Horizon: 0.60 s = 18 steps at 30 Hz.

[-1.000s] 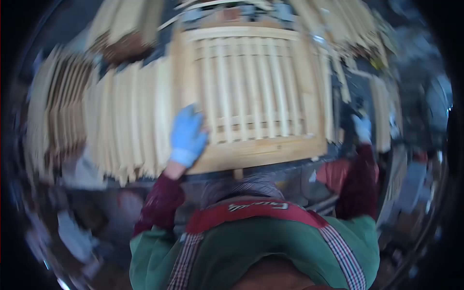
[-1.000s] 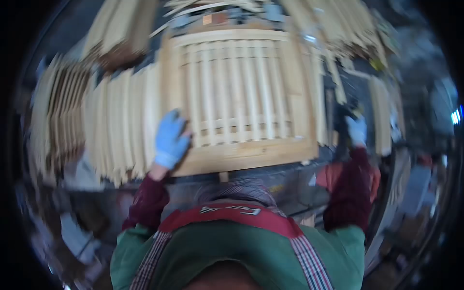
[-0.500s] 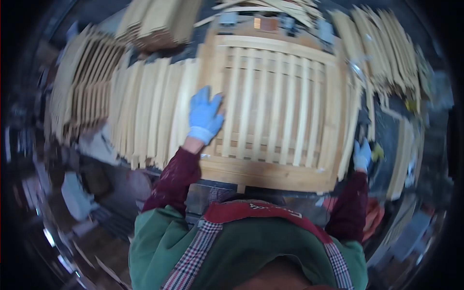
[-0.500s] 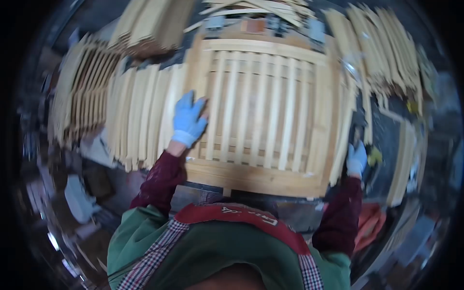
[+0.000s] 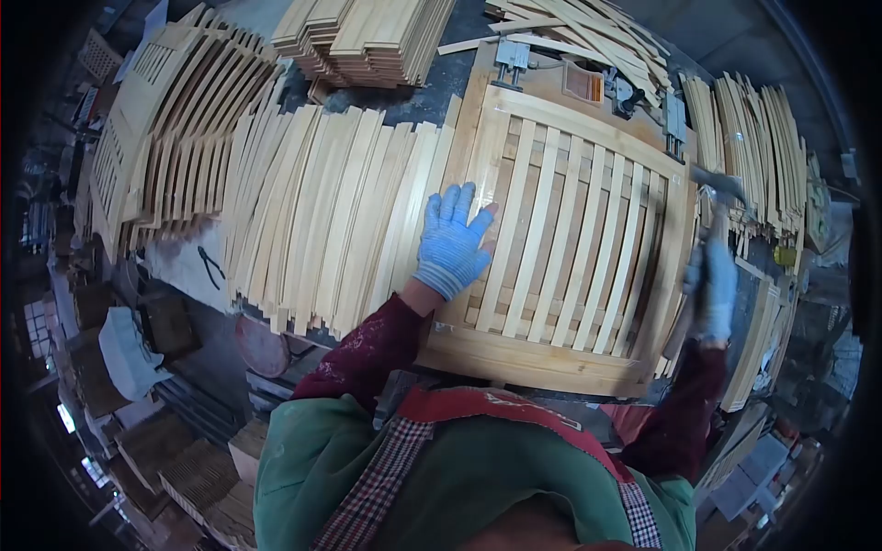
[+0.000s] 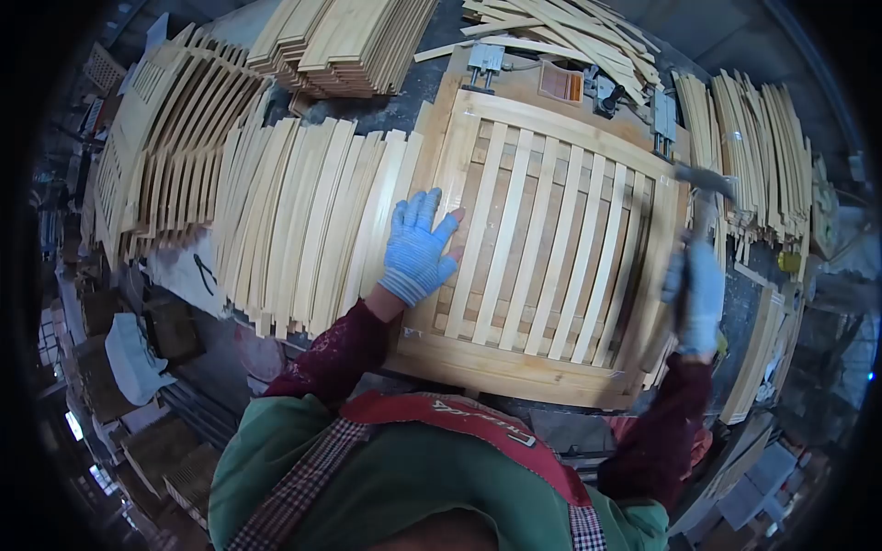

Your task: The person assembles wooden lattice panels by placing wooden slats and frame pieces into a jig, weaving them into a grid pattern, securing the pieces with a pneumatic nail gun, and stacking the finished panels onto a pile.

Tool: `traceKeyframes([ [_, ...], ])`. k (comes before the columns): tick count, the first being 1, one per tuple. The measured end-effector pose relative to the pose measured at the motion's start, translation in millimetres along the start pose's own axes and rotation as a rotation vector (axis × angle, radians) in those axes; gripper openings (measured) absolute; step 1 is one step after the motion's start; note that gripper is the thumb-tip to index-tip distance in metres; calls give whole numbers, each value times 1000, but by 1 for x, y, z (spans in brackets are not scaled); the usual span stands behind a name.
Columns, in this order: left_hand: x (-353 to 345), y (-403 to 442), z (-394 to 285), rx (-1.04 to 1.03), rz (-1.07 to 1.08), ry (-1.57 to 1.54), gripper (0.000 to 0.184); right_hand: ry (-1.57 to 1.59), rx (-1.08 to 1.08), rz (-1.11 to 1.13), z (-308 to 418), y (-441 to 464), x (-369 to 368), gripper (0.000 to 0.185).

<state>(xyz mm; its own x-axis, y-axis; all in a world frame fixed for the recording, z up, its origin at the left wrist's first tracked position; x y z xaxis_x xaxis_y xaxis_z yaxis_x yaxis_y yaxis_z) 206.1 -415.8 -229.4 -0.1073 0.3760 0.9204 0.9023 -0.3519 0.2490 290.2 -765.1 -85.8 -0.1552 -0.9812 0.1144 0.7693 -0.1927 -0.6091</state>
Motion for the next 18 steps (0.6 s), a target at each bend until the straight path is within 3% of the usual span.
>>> traceKeyframes([
  [3,5,3,0,2,7,-29,59,62,-252,346,-23,-3,-90,35],
  [5,6,3,0,7,4,-51,60,121,-337,423,-41,19,-132,34],
  [8,3,1,1,26,10,-64,62,164,-273,393,-49,49,-158,32],
  [12,6,1,2,38,90,-96,62,-22,-410,462,-60,61,-212,31],
  [13,7,0,3,35,90,-101,62,-30,-331,446,-62,58,-218,31],
  [16,7,1,3,34,92,-111,62,-74,-329,507,-51,55,-195,30],
  [18,9,1,3,34,108,-102,62,23,-365,384,-50,67,-183,29],
])
Point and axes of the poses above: each hand's wrist, its own y-axis towards the middle knuckle, its own x-axis out of the back of the hand, z = x × y, the point moved 1 cm from there along y, towards the middle knuckle, and after that the axes turned 15 degrees about -x, right-handed, at the moved point
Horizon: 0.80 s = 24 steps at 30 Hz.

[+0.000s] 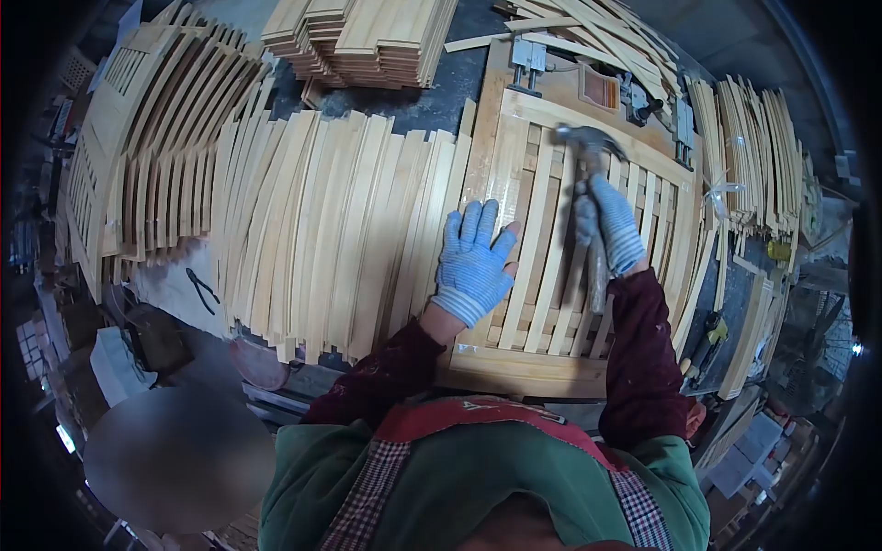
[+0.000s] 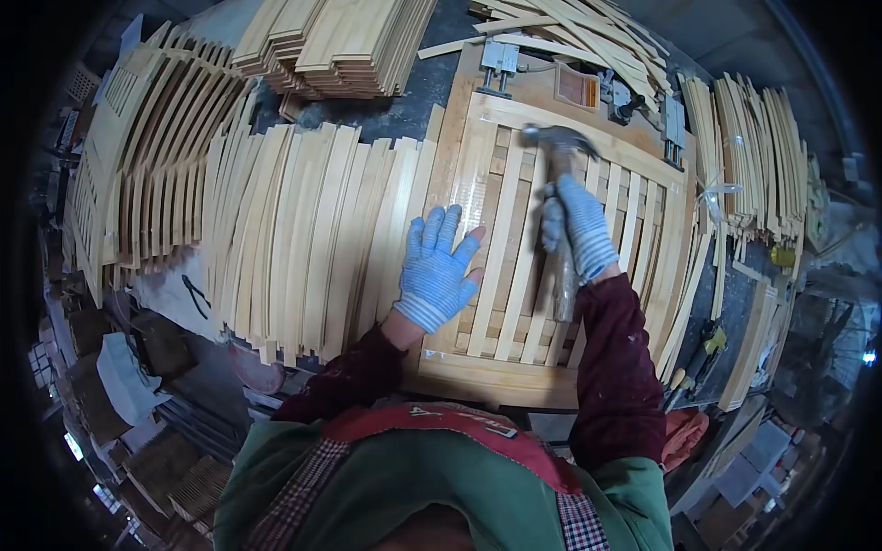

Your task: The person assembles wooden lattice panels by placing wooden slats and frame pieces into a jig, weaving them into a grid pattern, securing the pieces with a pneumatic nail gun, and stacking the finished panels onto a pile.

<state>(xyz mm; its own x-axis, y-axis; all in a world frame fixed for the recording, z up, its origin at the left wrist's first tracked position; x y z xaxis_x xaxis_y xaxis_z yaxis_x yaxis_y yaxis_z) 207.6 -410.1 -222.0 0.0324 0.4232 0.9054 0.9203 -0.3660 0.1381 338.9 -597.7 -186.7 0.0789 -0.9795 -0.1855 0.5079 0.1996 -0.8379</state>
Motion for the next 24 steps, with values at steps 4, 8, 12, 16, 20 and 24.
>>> traceKeyframes([
  [4,-1,1,1,-13,-13,-3,63,-90,16,34,-4,10,-20,27],
  [8,-5,0,1,-14,-46,4,62,-139,32,92,2,-8,-12,29],
  [12,-4,-2,2,-29,-79,73,58,42,83,0,0,-33,26,28],
  [16,0,4,-8,-42,-29,112,55,62,226,-387,-25,-89,125,24],
  [20,-2,7,-11,-93,-34,170,55,-563,586,-1113,-73,-114,297,35],
  [24,-4,16,-14,-96,-6,231,55,-772,503,-1328,-96,-116,378,38],
])
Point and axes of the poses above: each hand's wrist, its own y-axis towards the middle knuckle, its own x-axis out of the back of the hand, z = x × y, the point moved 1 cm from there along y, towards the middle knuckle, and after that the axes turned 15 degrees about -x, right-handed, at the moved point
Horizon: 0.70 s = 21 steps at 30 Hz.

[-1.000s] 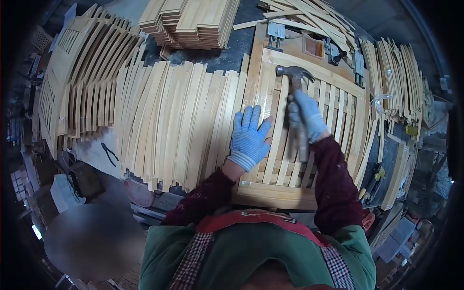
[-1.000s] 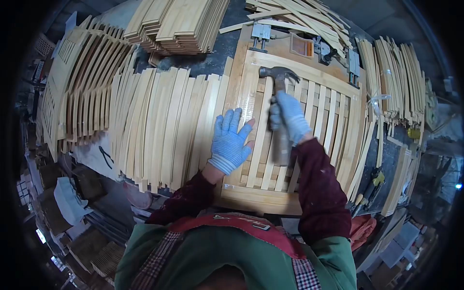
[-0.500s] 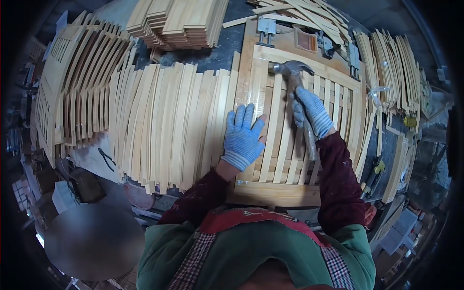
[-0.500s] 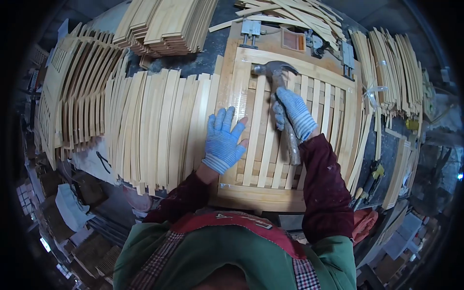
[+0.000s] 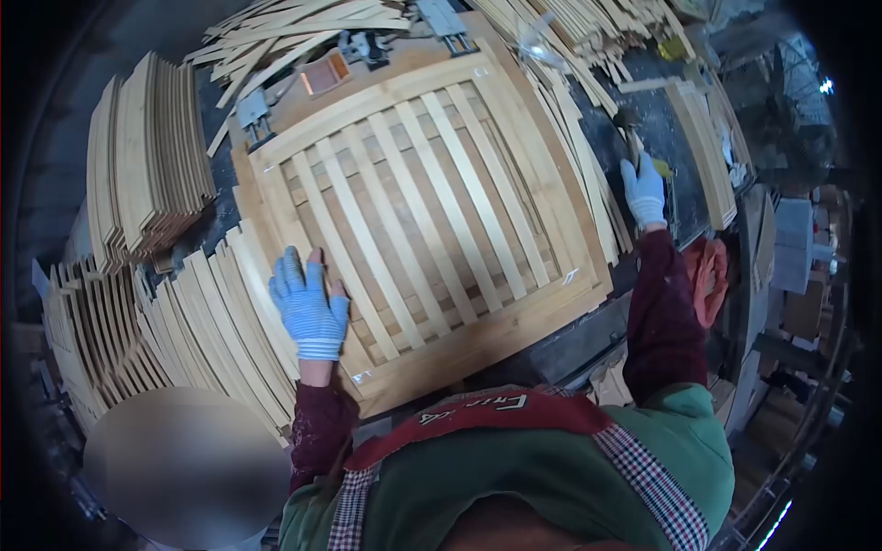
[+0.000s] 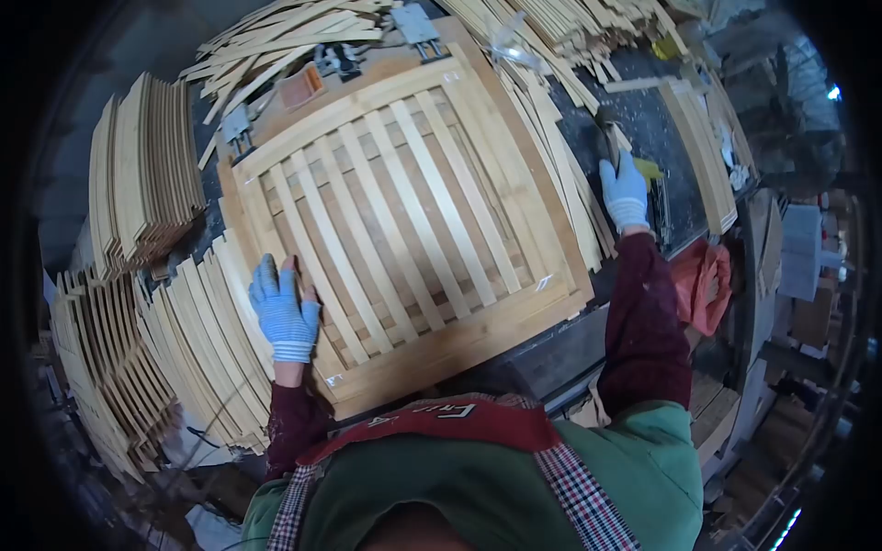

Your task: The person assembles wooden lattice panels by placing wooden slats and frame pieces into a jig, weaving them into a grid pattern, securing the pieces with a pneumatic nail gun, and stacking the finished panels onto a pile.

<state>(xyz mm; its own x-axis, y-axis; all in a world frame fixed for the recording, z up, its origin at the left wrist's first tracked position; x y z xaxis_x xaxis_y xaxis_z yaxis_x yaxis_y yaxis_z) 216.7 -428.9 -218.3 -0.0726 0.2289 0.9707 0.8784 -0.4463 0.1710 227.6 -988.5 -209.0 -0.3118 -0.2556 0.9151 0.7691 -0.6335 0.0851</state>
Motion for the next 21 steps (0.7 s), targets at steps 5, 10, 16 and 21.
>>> traceKeyframes([
  [5,-3,4,-2,-49,46,130,52,-277,84,-42,-57,19,-38,46],
  [10,2,8,-9,20,81,81,49,-439,-148,-69,-82,18,11,62],
  [16,23,13,-62,40,-107,-19,38,-314,-390,38,-100,2,13,83],
  [21,36,5,-137,23,-6,-483,14,-124,-157,74,-131,25,15,68],
])
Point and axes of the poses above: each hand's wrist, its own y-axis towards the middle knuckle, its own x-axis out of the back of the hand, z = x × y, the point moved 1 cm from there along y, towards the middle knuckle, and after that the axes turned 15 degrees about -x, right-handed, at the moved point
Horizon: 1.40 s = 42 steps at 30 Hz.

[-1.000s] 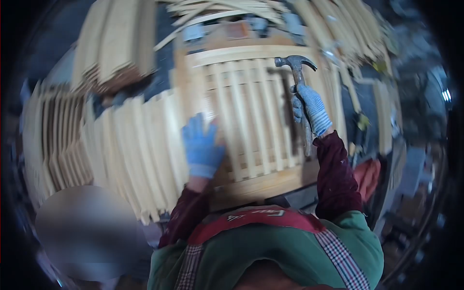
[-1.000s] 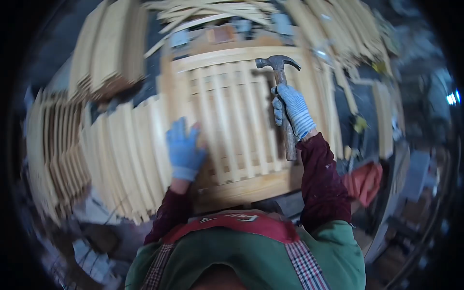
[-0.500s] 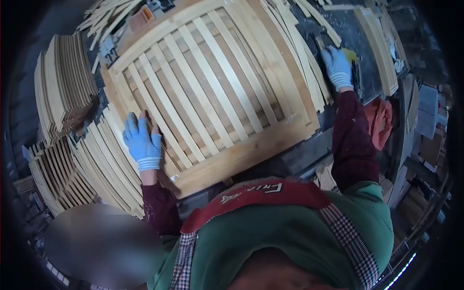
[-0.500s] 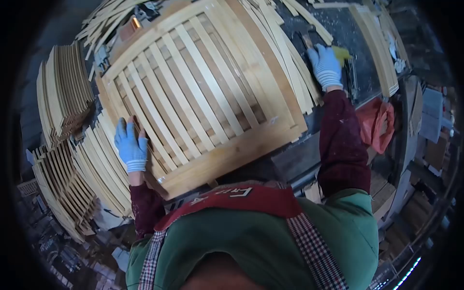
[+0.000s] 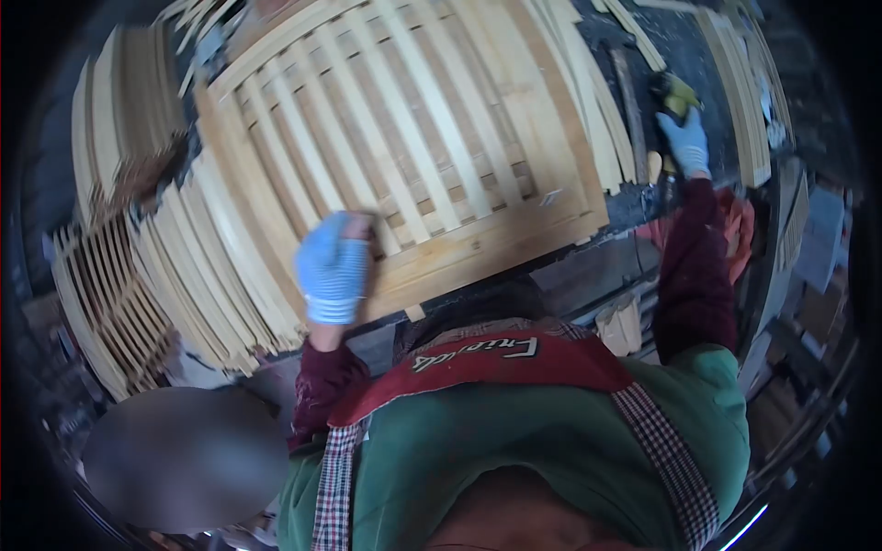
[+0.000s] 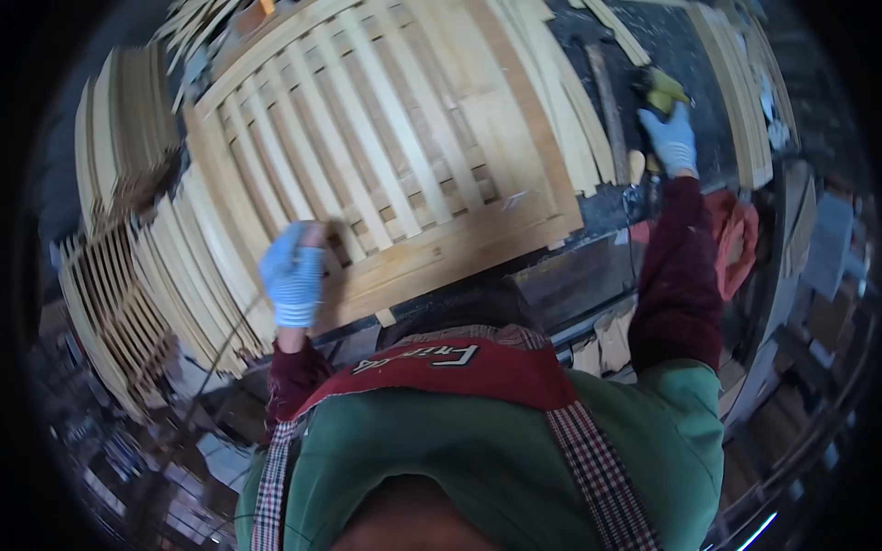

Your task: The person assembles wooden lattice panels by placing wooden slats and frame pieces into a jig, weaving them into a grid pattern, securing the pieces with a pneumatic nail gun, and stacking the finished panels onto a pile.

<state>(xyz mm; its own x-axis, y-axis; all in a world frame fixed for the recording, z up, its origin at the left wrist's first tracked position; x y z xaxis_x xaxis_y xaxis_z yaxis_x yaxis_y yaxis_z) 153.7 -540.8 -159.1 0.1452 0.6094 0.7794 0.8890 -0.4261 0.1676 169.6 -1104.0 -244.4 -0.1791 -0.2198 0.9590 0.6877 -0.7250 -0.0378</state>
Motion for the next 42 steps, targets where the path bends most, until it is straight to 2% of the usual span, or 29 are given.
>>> traceKeyframes([
  [2,-27,-27,-6,-339,18,17,13,599,-41,319,-12,26,13,43],
  [3,-35,-40,-12,-254,109,-100,14,864,-610,645,11,5,54,23],
  [4,-40,-52,-21,-187,192,-223,16,1131,-569,801,22,-14,78,20],
  [6,-45,-69,-32,-185,240,-277,18,1335,-306,870,34,-61,109,25],
  [7,-47,-74,-31,-152,198,-372,18,1382,-380,657,83,-123,131,29],
  [8,-48,-83,-30,-116,169,-476,19,1417,-372,688,107,-169,141,29],
  [9,-49,-92,-30,-75,138,-579,21,1564,-203,968,123,-206,134,27],
  [10,-45,-94,-31,-52,112,-675,25,1472,-3,1105,143,-236,130,26],
  [11,-35,-92,-32,-14,81,-766,32,1351,-198,1127,153,-266,123,28],
  [12,-31,-99,-32,43,46,-855,39,1337,-45,1204,195,-305,113,27],
  [13,-32,-111,-32,134,70,-924,49,1302,-243,1349,204,-330,98,36],
  [14,-33,-118,-29,202,91,-989,61,1228,-366,1331,236,-365,98,47],
  [15,-34,-127,-28,252,62,-825,69,1187,-347,1505,260,-387,88,48],
  [17,-53,-153,-15,202,-278,-1007,68,1071,-355,1642,274,-415,66,50],
  [18,-55,-168,-8,259,-268,-1053,67,1027,-328,1685,280,-425,59,50],
  [21,-20,-180,1,353,-272,-1048,67,1007,-459,1714,295,-444,50,47],
  [23,-17,-185,3,392,-315,-1019,69,980,-398,1682,294,-451,44,49],
  [26,-16,-194,2,418,-163,-944,70,898,-432,1594,294,-465,50,44],
  [27,5,-189,3,529,95,-957,70,860,-435,1593,292,-467,50,41],
  [30,-30,-208,-3,400,-139,-1019,71,842,-473,1593,283,-473,47,37],
  [36,-42,-223,-2,456,-156,-1183,67,766,-480,1550,285,-483,47,42],
  [42,-37,-221,3,466,-198,-1149,62,707,-461,1554,300,-486,44,32],
])
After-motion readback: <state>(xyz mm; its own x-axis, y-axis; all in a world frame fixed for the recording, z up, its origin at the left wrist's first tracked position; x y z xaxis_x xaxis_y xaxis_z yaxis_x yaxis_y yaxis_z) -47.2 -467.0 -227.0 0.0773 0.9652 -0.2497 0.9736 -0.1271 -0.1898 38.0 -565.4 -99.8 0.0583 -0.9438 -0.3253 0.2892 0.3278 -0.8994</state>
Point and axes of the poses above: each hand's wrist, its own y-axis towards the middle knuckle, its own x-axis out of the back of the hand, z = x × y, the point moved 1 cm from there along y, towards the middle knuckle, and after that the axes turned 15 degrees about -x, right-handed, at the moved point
